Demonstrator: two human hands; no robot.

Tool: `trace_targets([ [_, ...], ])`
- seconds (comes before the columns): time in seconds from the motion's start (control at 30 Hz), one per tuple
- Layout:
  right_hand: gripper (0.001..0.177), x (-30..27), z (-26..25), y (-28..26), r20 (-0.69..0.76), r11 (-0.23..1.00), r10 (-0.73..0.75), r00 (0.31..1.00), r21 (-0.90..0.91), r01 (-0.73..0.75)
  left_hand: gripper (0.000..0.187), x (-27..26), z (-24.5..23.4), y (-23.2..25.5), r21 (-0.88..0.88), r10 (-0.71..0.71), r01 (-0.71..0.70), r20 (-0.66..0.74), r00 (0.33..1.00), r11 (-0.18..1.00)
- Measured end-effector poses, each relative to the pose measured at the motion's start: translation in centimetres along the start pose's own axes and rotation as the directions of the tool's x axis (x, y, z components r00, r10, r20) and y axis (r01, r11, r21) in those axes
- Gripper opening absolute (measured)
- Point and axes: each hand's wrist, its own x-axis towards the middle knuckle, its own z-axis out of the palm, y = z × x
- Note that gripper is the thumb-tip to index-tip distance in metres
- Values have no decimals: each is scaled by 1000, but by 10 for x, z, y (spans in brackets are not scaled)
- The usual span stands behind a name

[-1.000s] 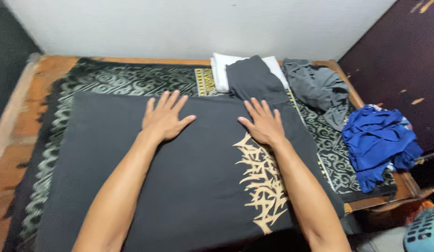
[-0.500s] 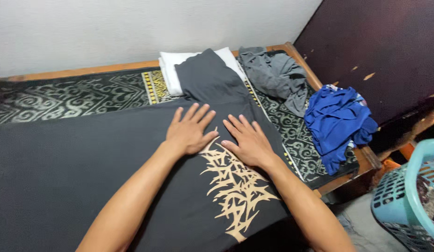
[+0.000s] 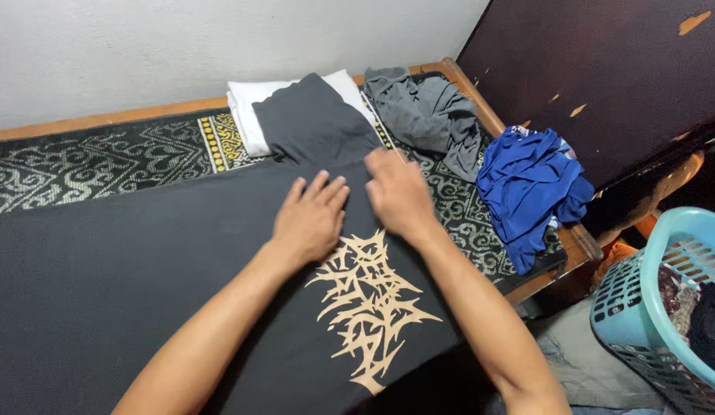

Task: The person picks up a t-shirt from a surface, spreads it out, and performs a series of folds by hand until the shirt is folded into a rectangular shape.

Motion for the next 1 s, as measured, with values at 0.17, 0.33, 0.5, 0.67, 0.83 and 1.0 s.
trace_targets([
  [0.17,61,7,3,-24,133,998,61,989,-13,-60,72,-9,-10,3,-124,-94,106,101,990,987],
  [0.33,68,16,-6,-17,239,976,218,946,-40,-215,79,-62,-47,-54,-60,-311,326,179,933,943],
  [0.5,68,21,-17,-30,218,976,218,951,-67,-209,82,-152,-75,-148,22,-579,579,71,812,815],
  [0.67,56,23,-36,-84,-5,961,-1,1000,-276,-1,86,-188,-97,-173,70,-699,698,-15,715,712],
  [0.83,64,43,14,-205,60,935,-345,937,105,338,75,-157,-59,-118,28,-432,432,13,902,901],
  [1.0,72,67,19,-219,353,985,-156,922,126,119,80,-201,-72,-168,7,-573,573,64,817,819],
])
